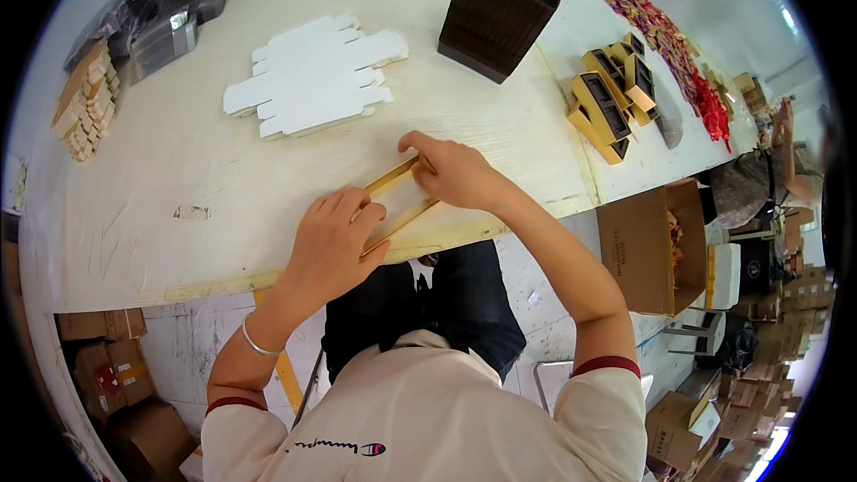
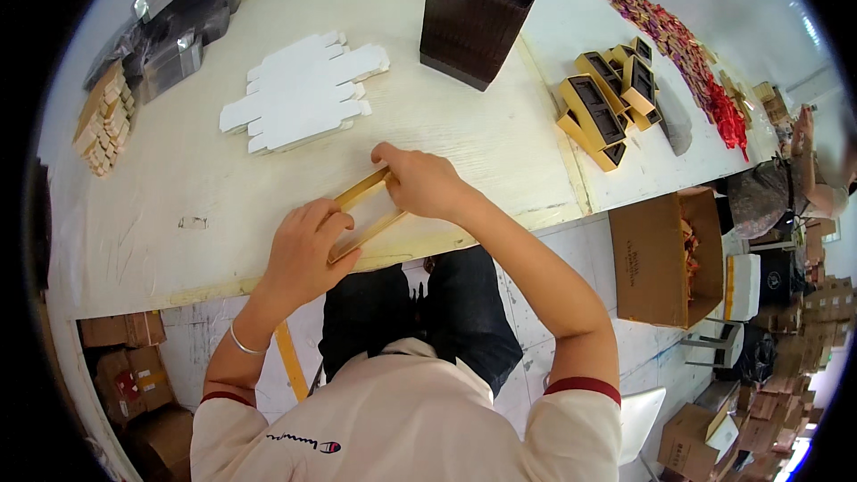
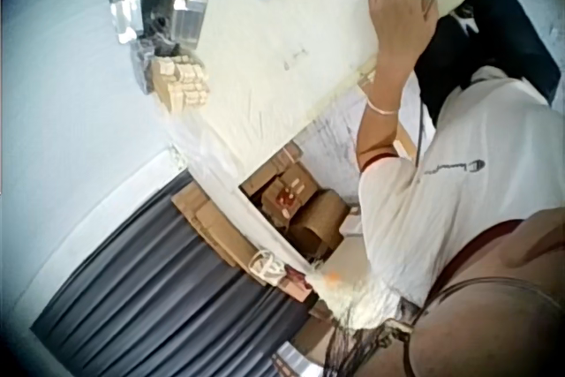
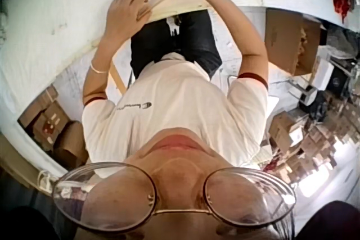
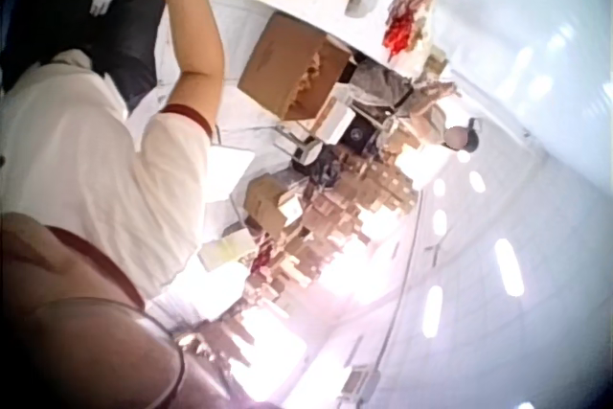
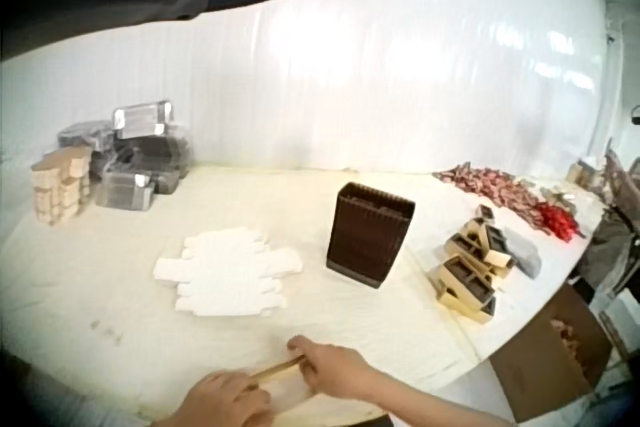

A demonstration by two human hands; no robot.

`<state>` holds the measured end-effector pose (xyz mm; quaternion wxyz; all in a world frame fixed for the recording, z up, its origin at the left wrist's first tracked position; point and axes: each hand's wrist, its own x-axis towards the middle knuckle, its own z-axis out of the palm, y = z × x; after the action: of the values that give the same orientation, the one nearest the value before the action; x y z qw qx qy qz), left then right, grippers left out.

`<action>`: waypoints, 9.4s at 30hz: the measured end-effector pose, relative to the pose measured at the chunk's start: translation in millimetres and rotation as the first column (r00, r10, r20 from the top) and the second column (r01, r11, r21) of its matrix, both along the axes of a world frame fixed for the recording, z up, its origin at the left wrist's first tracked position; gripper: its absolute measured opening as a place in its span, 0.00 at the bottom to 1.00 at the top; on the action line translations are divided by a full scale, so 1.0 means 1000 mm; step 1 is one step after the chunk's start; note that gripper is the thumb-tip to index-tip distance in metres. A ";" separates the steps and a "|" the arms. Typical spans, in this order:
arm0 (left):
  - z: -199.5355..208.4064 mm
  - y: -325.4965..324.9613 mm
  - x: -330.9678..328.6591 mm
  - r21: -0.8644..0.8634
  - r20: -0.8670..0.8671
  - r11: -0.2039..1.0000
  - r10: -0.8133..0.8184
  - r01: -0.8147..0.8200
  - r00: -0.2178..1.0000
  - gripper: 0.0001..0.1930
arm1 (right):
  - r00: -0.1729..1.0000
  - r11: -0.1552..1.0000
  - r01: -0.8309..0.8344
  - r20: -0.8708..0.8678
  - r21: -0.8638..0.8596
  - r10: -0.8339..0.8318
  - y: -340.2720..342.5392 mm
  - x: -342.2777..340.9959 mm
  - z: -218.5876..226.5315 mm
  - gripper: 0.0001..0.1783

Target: The person folds flat cardboard pieces into small rectangular boxes and inserts dark rectangular inserts into each one. The person repeats this process multiple times, stacking the completed boxes on the table.

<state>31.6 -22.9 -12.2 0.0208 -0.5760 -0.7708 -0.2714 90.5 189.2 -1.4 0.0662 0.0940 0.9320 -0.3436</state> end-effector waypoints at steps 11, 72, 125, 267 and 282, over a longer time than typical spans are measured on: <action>0.002 0.000 0.007 0.031 0.071 0.997 0.070 -0.072 0.995 0.32 | 0.995 0.995 -0.095 -0.015 0.043 0.096 0.002 0.007 0.009 0.33; 0.000 0.011 -0.020 -0.108 0.067 0.993 -0.035 0.042 0.997 0.47 | 0.806 0.810 -0.377 -0.273 0.449 0.526 -0.007 0.055 0.020 0.16; 0.010 0.022 -0.137 -0.147 -0.116 0.978 0.129 -0.146 0.985 0.07 | 0.715 0.668 0.479 -0.695 0.569 0.080 0.090 0.074 0.063 0.21; -0.009 -0.011 0.022 0.172 0.553 0.985 -0.075 -0.026 0.830 0.14 | 0.718 0.955 0.171 -0.694 0.244 0.048 -0.087 0.083 -0.037 0.16; 0.021 -0.005 -0.041 -0.245 0.194 0.879 -0.369 0.410 0.909 0.07 | 0.823 0.953 -0.011 -0.538 0.304 0.182 -0.021 0.069 -0.008 0.07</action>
<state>-9.4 -27.6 9.3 -0.1707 -0.6958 -0.6689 -0.1983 159.4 167.8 -9.2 -0.2069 -0.0501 0.9536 -0.2129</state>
